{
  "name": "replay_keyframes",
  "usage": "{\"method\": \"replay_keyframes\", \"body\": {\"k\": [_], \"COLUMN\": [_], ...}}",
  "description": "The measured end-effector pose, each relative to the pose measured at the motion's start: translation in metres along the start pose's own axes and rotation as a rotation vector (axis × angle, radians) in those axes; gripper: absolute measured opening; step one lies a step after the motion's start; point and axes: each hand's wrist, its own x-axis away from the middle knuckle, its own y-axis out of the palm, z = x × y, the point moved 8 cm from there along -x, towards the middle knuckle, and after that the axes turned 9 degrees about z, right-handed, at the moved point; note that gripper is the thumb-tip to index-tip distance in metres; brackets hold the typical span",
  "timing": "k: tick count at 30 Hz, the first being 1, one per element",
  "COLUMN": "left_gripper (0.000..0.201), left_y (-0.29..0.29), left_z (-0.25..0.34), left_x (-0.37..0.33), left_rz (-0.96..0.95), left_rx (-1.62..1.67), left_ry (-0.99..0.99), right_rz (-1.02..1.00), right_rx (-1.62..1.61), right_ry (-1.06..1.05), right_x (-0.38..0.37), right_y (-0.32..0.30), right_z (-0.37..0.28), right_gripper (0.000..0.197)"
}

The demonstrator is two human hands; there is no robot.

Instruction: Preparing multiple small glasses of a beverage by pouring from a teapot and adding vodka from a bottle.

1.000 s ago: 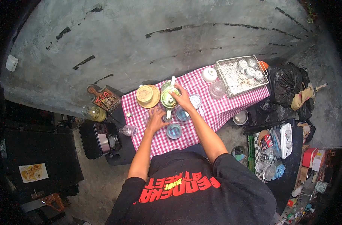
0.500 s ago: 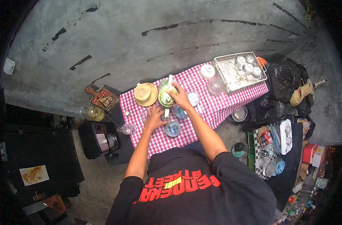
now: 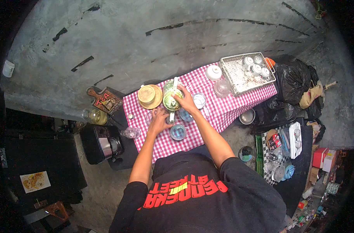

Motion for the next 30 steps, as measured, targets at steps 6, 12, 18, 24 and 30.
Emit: {"method": "replay_keyframes", "body": {"k": [6, 12, 18, 24, 30], "left_gripper": [0.048, 0.048, 0.051, 0.048, 0.048], "left_y": [-0.0026, -0.0039, -0.0037, -0.0039, -0.0059], "left_z": [0.004, 0.0018, 0.0017, 0.0015, 0.0024], "left_x": [0.0, 0.0019, 0.0023, 0.0031, 0.0031], "left_rz": [0.02, 0.035, 0.018, 0.016, 0.013], "left_rx": [0.047, 0.053, 0.041, 0.046, 0.033], "left_ry": [0.019, 0.029, 0.011, 0.019, 0.014], "right_rz": [-0.006, -0.007, 0.024, 0.011, 0.006], "right_rx": [-0.053, -0.044, -0.076, -0.109, -0.123], "right_ry": [0.024, 0.022, 0.013, 0.018, 0.018], "right_x": [0.0009, 0.0013, 0.0037, 0.0028, 0.0039], "right_y": [-0.0003, 0.0015, 0.0011, 0.0039, 0.0048], "right_z": [0.0028, -0.001, 0.0028, 0.0082, 0.0047], "right_gripper": [0.067, 0.067, 0.066, 0.066, 0.066]}}
